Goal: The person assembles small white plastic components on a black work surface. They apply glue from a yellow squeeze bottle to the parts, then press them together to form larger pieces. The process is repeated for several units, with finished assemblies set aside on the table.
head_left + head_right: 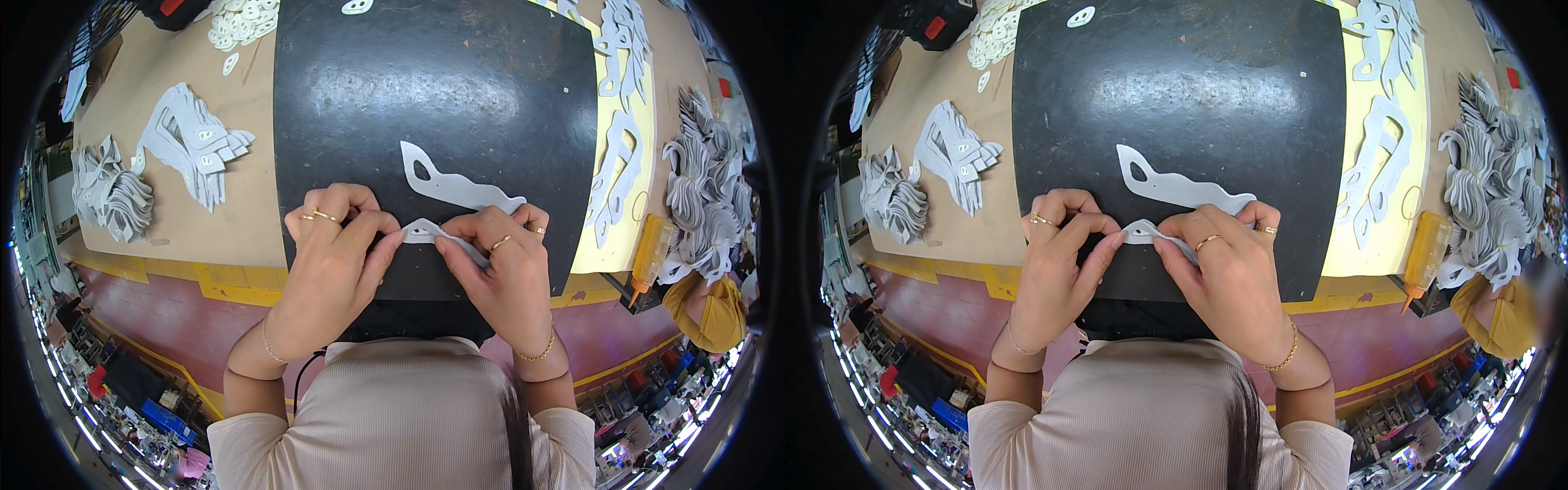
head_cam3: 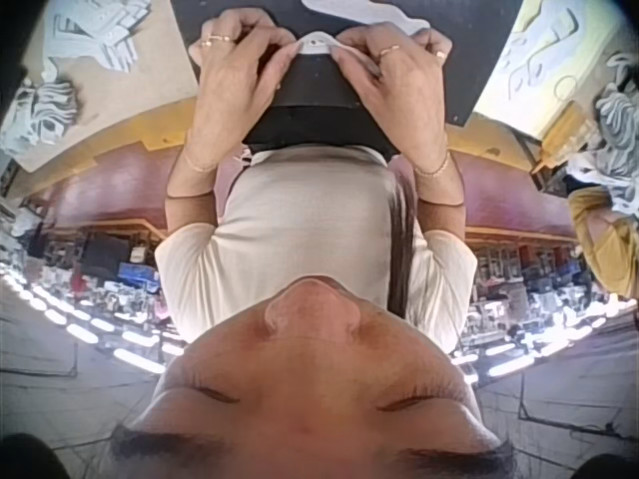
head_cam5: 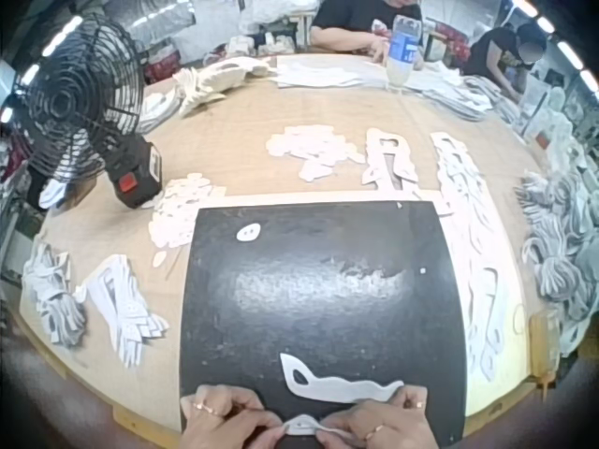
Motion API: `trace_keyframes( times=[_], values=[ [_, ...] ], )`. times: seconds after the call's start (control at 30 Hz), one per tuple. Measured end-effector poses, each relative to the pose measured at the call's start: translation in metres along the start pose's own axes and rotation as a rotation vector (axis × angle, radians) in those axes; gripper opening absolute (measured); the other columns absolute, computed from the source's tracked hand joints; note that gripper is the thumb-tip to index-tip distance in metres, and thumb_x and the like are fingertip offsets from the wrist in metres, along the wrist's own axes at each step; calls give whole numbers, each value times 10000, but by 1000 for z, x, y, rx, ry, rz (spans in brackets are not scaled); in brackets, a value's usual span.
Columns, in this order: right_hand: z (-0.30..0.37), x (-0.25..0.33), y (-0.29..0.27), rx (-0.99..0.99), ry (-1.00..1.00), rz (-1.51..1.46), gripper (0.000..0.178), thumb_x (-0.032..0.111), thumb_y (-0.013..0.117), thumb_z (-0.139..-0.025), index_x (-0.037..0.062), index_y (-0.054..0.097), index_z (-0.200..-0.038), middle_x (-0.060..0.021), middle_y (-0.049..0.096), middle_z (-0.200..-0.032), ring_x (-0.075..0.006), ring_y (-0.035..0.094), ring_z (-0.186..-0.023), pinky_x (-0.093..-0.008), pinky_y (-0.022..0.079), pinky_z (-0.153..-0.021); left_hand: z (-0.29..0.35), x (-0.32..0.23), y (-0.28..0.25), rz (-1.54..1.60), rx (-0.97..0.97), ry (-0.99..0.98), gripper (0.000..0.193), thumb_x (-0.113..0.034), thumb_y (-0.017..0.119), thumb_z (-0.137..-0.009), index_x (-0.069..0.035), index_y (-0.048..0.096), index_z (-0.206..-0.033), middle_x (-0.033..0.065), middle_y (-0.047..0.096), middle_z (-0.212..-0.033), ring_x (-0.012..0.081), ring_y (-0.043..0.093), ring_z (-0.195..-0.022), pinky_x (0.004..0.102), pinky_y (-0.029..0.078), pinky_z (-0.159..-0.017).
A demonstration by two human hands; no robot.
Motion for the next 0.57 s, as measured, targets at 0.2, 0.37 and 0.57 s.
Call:
trace_keyframes(
  times=[0.2,0.37,0.57],
  values=[
    [-2,2,-1,-44,21,12,120,103,808,-804,93,696,-844,14,589,-666,-156,461,-558,-327,323,-790,0,-1,-1,-29,5,-9,131,-87,766,-844,-50,689,-943,69,541,-1034,243,500,-976,360,329,-896],
    [-2,2,-1,-36,25,18,119,107,808,-804,97,698,-846,17,574,-656,-151,451,-554,-325,323,-791,0,-1,0,-34,-7,-3,130,-89,767,-838,-56,691,-938,65,542,-1035,246,501,-973,371,322,-883],
    [0,0,1,10,24,11,97,95,773,-831,94,698,-893,5,637,-781,-175,542,-642,-358,291,-786,1,-2,2,-60,-27,28,139,-92,766,-827,-77,692,-943,60,549,-1048,253,502,-983,395,314,-862]
  ],
)
Point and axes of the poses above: each hand's wrist, its own z-axis away from the middle knuckle, its own y-axis out of the palm, x = y × z, the point moved 6 cm from there along -z, towards the middle knuckle
